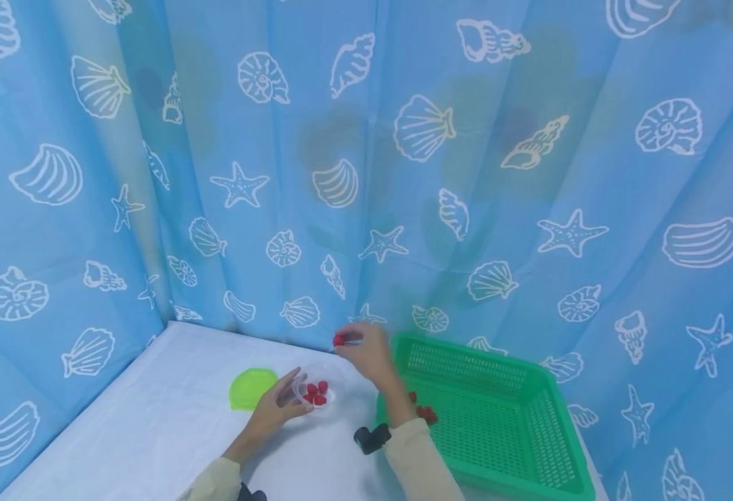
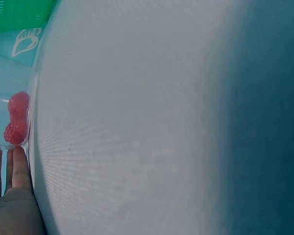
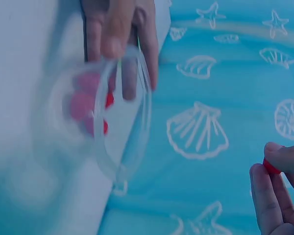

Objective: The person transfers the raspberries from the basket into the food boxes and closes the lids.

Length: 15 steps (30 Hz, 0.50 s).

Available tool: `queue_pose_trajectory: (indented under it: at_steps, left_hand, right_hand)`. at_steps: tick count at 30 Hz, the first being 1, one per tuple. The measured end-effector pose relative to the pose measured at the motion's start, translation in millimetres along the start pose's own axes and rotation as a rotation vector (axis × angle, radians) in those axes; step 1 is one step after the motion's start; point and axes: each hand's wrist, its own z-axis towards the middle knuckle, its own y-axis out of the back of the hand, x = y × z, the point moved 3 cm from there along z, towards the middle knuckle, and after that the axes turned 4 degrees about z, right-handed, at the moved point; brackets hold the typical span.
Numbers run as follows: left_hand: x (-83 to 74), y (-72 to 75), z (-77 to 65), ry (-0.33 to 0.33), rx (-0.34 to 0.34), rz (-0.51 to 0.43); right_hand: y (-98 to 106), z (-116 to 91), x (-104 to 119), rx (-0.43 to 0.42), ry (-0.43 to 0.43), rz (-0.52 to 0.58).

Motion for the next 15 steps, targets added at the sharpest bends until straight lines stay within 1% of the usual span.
queue_pose_trajectory:
  at_steps: [3, 6, 11, 15]
  left_hand:
    - [0.5, -0.2, 0.1, -0.003, -0.005, 0.006]
    - [2.0, -0.3, 0.1, 0.005, -0.016, 0.031]
    - [3.9, -0.5, -0.1, 0.012, -0.035, 0.063]
    - [4.8, -0.4, 0.0, 0.008, -0.040, 0.058]
  right_hand:
    - [-15.9, -5.4, 1.0, 0.001, -0.008, 0.002]
    - [-31.0, -11.2, -1.6, -0.015, -0.008, -0.022]
    - [-51.5, -22.0, -9.6, -0.045, -0.009, -0.058]
    - [-65.3, -29.2, -19.5, -0.043, -0.016, -0.080]
